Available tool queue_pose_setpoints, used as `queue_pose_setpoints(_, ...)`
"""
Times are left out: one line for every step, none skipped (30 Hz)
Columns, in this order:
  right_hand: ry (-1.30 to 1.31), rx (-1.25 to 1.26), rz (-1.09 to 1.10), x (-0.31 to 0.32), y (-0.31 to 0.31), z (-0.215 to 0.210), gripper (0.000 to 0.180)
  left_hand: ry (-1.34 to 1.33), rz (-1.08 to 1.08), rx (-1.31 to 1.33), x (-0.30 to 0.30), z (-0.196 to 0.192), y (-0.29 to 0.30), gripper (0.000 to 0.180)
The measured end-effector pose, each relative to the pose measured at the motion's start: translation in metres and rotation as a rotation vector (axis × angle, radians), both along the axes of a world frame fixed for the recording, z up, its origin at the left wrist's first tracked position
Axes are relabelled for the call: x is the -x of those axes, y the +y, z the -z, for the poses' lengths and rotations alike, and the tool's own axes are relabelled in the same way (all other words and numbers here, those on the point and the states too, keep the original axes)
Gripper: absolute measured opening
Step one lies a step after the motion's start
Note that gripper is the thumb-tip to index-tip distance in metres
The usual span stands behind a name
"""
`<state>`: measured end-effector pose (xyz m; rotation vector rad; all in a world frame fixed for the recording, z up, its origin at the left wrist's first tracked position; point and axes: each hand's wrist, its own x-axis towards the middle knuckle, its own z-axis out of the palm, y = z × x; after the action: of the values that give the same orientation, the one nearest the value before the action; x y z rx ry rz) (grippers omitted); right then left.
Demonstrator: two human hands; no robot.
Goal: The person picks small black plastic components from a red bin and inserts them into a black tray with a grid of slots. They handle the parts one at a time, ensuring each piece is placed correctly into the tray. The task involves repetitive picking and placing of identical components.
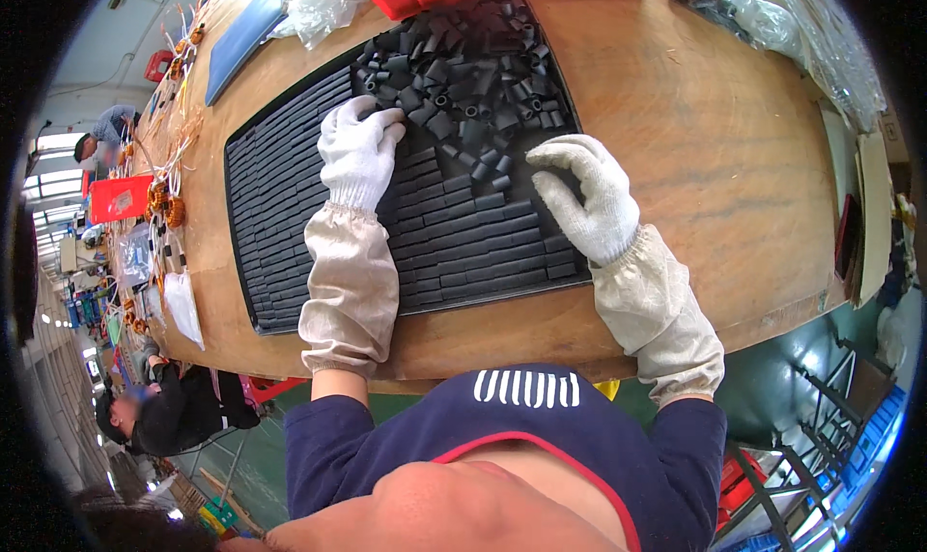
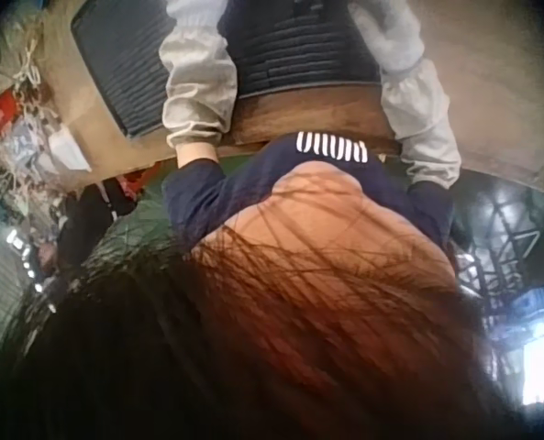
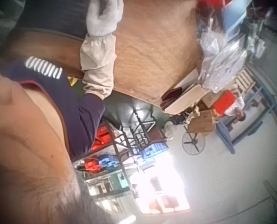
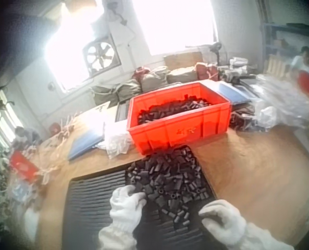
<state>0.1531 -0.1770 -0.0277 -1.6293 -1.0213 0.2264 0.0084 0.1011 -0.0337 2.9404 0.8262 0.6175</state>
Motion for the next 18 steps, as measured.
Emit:
queue_pose_setpoints(0.007, -0.001, 0.003, 0.0, 0.0, 0.0, 0.022, 0.012, 0.011, 0.011, 0.002, -0.001, 0.002, 0.02)
queue_pose_setpoints(0.014, 0.002, 0.0, 0.0, 0.0, 0.001, 0.022, 0.006, 0.018, -0.01, 0.006, -0.002, 0.003, 0.021)
queue_pose_setpoints(0.019, 0.01, 0.001, 0.0, -0.001, 0.001, 0.021, -0.001, 0.028, -0.026, 0.008, -0.003, 0.003, 0.021)
queue_pose_setpoints(0.025, 0.018, 0.003, 0.0, -0.001, 0.001, 0.021, -0.007, 0.039, -0.041, 0.01, -0.003, 0.003, 0.022)
queue_pose_setpoints(0.03, 0.014, 0.003, 0.001, 0.001, 0.001, 0.021, -0.002, 0.057, -0.051, 0.011, -0.004, 0.005, 0.023)
queue_pose_setpoints(0.034, 0.015, 0.003, 0.001, 0.001, 0.002, 0.021, 0.001, 0.076, -0.055, 0.011, -0.003, 0.006, 0.025)
queue_pose_setpoints(0.037, 0.016, 0.005, 0.001, 0.001, 0.002, 0.021, 0.004, 0.096, -0.06, 0.012, -0.002, 0.006, 0.026)
queue_pose_setpoints(0.024, 0.03, 0.004, 0.001, 0.002, 0.001, 0.021, 0.001, 0.092, -0.074, 0.012, -0.002, 0.006, 0.027)
queue_pose_setpoints(0.008, 0.045, 0.004, 0.0, 0.004, -0.001, 0.021, -0.005, 0.088, -0.087, 0.011, -0.003, 0.005, 0.028)
queue_pose_setpoints(-0.009, 0.061, 0.004, -0.001, 0.006, -0.003, 0.021, -0.012, 0.085, -0.1, 0.009, -0.003, 0.003, 0.029)
queue_pose_setpoints(-0.061, 0.088, -0.021, -0.003, 0.009, -0.004, 0.024, -0.066, 0.091, -0.113, 0.008, -0.003, 0.0, 0.028)
queue_pose_setpoints(-0.175, 0.118, -0.04, -0.006, 0.013, -0.002, 0.025, -0.132, 0.129, -0.075, 0.006, -0.004, -0.005, 0.028)
queue_pose_setpoints(-0.289, 0.148, -0.06, -0.01, 0.018, -0.001, 0.027, -0.199, 0.167, -0.036, 0.003, -0.006, -0.012, 0.029)
queue_pose_setpoints(-0.403, 0.178, -0.08, -0.013, 0.023, 0.0, 0.029, -0.266, 0.205, 0.002, -0.001, -0.008, -0.02, 0.029)
queue_pose_setpoints(-0.472, 0.222, -0.094, -0.012, 0.028, -0.003, 0.035, -0.308, 0.251, 0.021, -0.003, -0.012, -0.028, 0.031)
queue_pose_setpoints(-0.553, 0.254, -0.079, -0.01, 0.031, -0.002, 0.035, -0.312, 0.277, 0.04, -0.006, -0.013, -0.035, 0.031)
queue_pose_setpoints(-0.635, 0.285, -0.064, -0.007, 0.034, 0.001, 0.036, -0.325, 0.287, 0.049, -0.009, -0.012, -0.04, 0.031)
queue_pose_setpoints(-0.715, 0.315, -0.049, -0.005, 0.035, 0.004, 0.037, -0.337, 0.295, 0.057, -0.01, -0.011, -0.042, 0.03)
